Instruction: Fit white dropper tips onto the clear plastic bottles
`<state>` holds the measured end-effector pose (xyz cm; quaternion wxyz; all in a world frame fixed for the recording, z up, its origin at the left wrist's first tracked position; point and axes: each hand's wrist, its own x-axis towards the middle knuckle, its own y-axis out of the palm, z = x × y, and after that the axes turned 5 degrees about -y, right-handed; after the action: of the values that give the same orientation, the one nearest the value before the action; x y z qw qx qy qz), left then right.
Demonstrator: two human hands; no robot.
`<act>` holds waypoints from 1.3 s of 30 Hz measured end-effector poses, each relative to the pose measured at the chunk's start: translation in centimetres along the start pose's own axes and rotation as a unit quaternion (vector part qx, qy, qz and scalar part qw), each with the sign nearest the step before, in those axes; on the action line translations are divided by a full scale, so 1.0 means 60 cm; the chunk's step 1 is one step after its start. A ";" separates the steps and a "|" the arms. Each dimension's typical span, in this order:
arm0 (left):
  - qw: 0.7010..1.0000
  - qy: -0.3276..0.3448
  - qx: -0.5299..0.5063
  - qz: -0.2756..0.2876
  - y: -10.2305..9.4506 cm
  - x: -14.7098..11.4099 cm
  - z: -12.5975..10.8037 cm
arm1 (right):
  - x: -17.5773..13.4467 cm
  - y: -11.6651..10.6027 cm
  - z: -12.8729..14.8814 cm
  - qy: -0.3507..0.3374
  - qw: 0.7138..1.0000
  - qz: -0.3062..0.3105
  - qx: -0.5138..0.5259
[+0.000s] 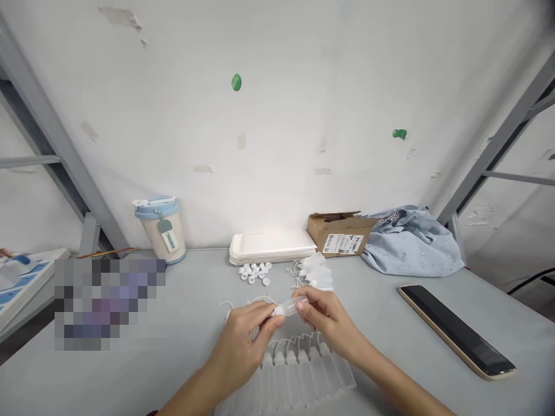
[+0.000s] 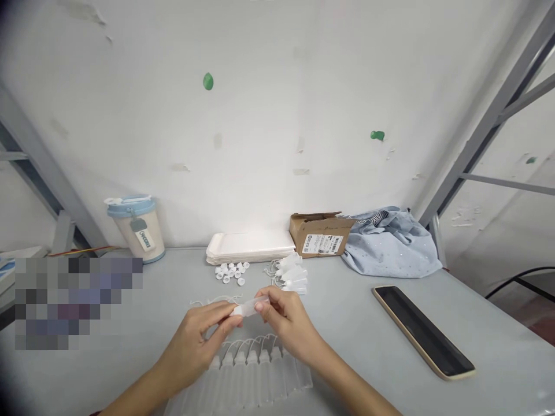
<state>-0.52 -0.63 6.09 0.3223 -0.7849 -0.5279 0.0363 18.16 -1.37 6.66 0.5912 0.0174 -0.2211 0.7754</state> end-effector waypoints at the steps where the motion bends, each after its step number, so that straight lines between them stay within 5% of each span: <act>1: 0.998 0.046 0.035 -0.025 0.003 -0.002 0.002 | 0.000 0.000 -0.002 0.023 0.999 0.003 0.030; 4: 0.996 0.069 0.054 -0.034 0.004 -0.001 0.001 | 0.000 0.000 -0.005 0.052 0.996 -0.006 0.077; 9: 0.973 -0.141 -0.157 0.096 -0.007 0.014 -0.012 | -0.004 0.002 0.007 -0.037 0.999 -0.027 -0.016; 14: 0.937 -0.226 -0.241 0.115 -0.001 0.015 -0.013 | -0.010 0.009 0.006 -0.076 0.991 -0.032 -0.104; 17: 0.961 -0.213 -0.156 0.089 0.007 0.009 -0.013 | -0.008 0.013 -0.002 -0.033 0.993 -0.034 -0.106; 20: 0.992 -0.119 0.006 0.035 0.012 0.002 -0.013 | -0.004 0.015 -0.012 0.019 0.998 -0.027 -0.058; 24: 0.995 -0.030 0.097 -0.010 0.012 0.001 -0.011 | 0.000 0.014 -0.020 0.055 0.998 -0.021 0.010; 27: 0.985 -0.157 -0.039 0.062 0.007 0.007 -0.014 | 0.000 0.011 -0.021 0.054 0.998 -0.021 0.019; 29: 0.941 -0.251 -0.178 0.143 0.003 0.013 -0.016 | -0.001 0.008 -0.018 0.040 0.999 -0.016 0.009; 32: 0.894 -0.287 -0.288 0.189 -0.002 0.019 -0.018 | -0.003 0.008 -0.014 0.022 1.000 -0.011 0.001; 39: 0.983 -0.150 -0.024 0.103 -0.002 0.026 -0.020 | 0.004 0.008 -0.020 0.055 0.994 -0.043 0.085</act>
<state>0.51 0.16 7.53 0.2144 -0.8282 -0.4877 0.1740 17.92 -0.81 5.50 0.6318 0.0341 -0.1203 0.7650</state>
